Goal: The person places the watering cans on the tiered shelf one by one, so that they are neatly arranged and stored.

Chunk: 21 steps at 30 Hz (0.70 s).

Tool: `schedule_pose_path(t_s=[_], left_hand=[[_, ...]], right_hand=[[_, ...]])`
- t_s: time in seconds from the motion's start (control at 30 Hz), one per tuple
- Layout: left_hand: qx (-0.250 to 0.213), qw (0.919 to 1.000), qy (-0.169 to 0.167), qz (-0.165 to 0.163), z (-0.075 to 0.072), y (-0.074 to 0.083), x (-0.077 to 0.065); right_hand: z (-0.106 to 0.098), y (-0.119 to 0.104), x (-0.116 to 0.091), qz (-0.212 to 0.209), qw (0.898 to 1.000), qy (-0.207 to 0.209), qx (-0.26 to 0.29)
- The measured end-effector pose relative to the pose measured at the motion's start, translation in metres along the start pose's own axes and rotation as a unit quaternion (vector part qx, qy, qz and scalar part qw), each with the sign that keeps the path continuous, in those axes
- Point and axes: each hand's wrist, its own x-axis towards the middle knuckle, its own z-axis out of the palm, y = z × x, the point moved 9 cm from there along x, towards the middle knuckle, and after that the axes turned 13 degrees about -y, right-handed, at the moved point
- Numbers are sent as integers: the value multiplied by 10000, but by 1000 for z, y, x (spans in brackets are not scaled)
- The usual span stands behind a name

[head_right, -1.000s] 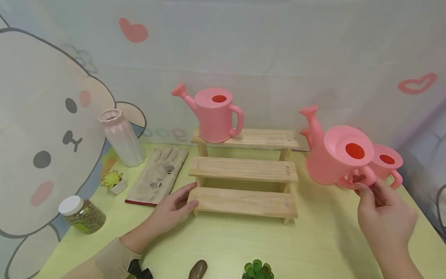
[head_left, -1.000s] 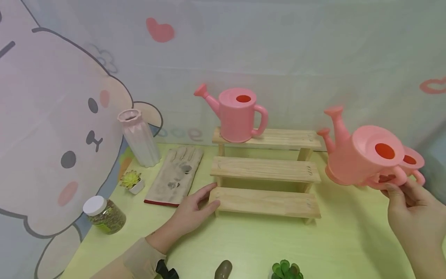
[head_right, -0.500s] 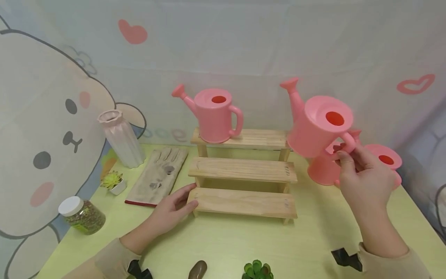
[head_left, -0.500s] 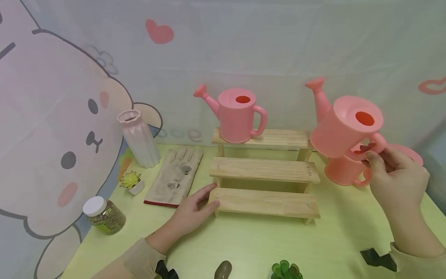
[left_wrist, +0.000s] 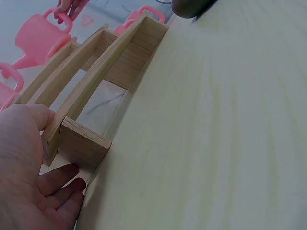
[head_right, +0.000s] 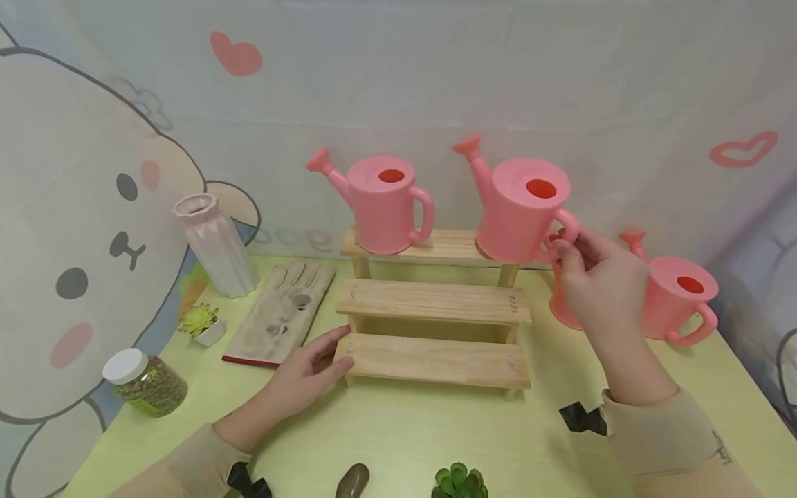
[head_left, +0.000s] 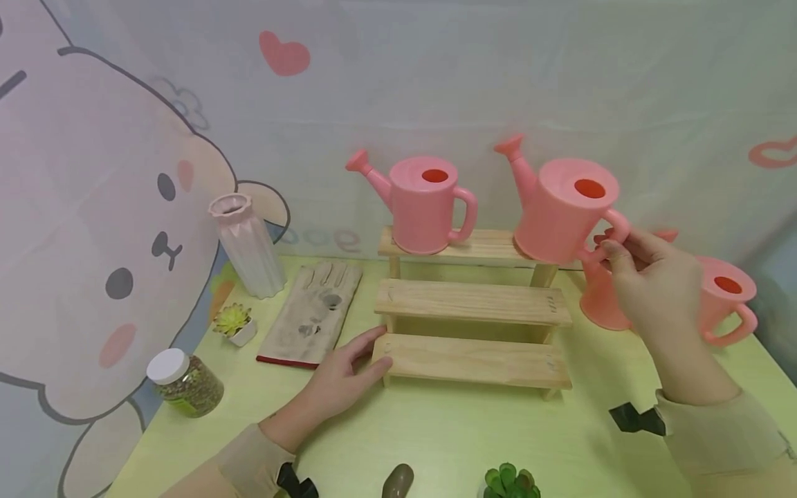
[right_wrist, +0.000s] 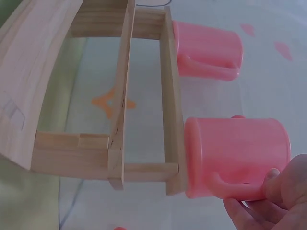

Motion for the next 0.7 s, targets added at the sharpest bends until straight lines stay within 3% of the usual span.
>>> schedule_pose_path(t_s=[0.2,0.37,0.7], left_hand=[[2,10000,9,51,0,0,0],[-19,10000,-26,89,1,2,1],[3,9999,32,159,-1,4,-1]], right_hand=[[10,-10,9,-158,9998,-83,-89],[14,-10,12,-45,9997,-238,-76],[15,-20,17,-246,9963,-237,-782]])
